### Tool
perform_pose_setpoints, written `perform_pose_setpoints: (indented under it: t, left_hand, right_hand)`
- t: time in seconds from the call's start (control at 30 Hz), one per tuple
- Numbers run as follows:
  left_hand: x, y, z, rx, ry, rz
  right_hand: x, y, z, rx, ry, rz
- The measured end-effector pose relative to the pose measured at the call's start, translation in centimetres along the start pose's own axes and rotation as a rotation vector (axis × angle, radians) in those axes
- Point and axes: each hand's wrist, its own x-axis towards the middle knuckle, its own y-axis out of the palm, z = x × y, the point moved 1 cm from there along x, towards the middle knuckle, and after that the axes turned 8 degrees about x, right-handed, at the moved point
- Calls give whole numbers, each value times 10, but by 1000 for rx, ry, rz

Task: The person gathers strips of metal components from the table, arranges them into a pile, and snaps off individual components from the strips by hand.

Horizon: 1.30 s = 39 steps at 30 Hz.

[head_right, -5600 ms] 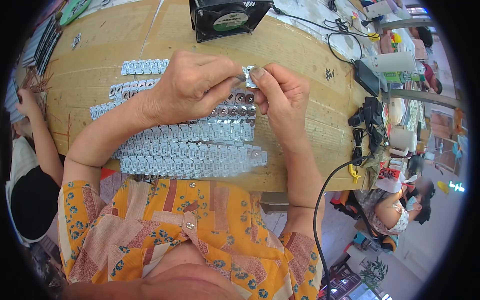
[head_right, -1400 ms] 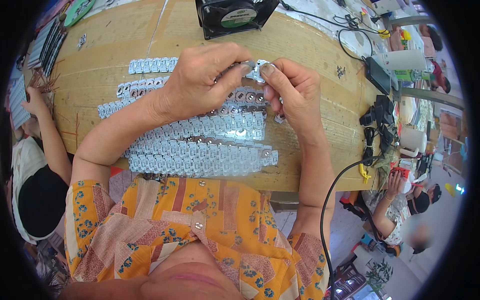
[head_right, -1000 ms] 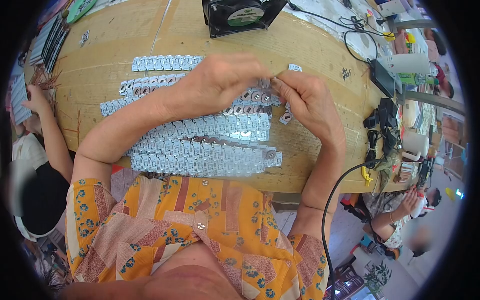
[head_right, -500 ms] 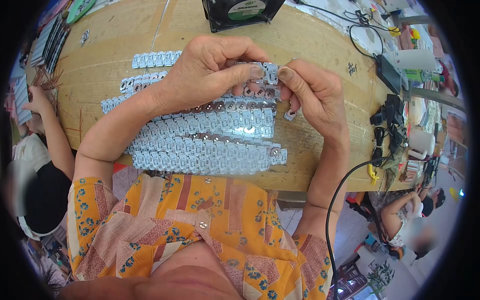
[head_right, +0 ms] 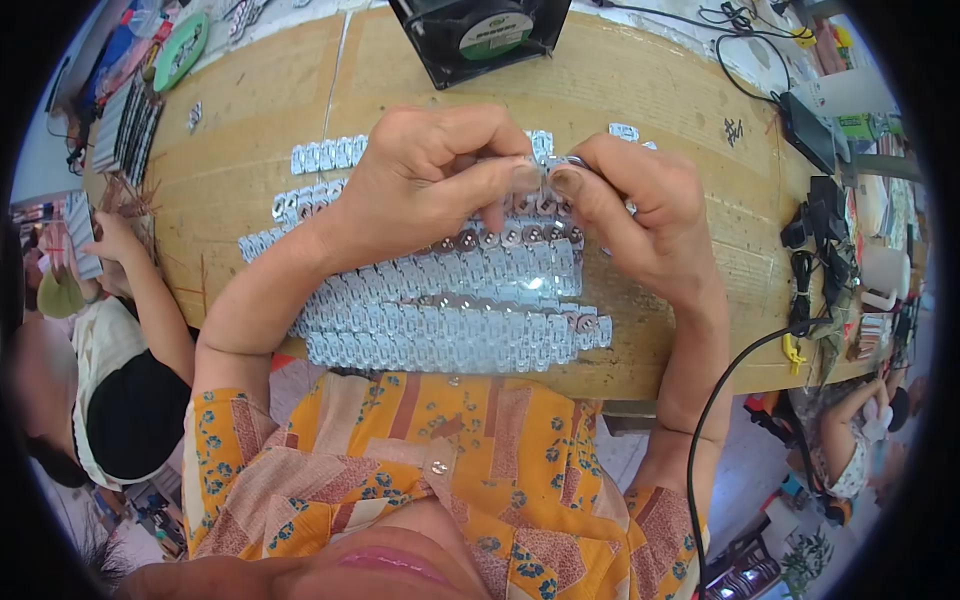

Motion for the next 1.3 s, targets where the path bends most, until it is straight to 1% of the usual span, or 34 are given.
perform_pose_setpoints:
  t: [0.1,0.2,0.3,0.4,0.5,0.6,0.7,0.8,0.9,1.0,1.1,1.2,1.23,1.3]
  left_hand:
    - [1,-9,-14,-454,-214,119]
    - [4,-4,-1,-267,-161,-82]
    - [5,7,7,-86,111,-248]
    - [4,4,6,370,394,-321]
    - [0,6,4,616,512,-383]
    - [0,12,9,618,513,-421]
    - [4,11,9,510,495,-477]
    - [1,11,5,448,509,-392]
    - [3,11,9,465,531,-329]
    - [2,12,18,423,325,-210]
    - [6,15,20,364,353,-307]
    - [7,18,28,474,435,-140]
    - [6,20,29,526,463,-82]
    - [5,17,27,559,464,-84]
  right_hand:
    - [0,6,-15,1057,409,77]
    - [4,12,-19,1054,375,-73]
    - [4,7,-16,769,325,-160]
    - [3,12,-11,576,293,-225]
    - [1,15,-2,357,205,-210]
    - [3,14,-9,350,244,-170]
    - [4,11,-7,476,305,-214]
    - [3,14,-9,473,272,-192]
    - [5,11,-10,506,346,-190]
    - [8,-7,-20,323,382,-27]
    - [1,-16,-30,-59,127,113]
    - [4,-16,-22,-330,-27,95]
    - [4,-16,-20,-283,24,71]
    - [3,-17,-16,-198,119,23]
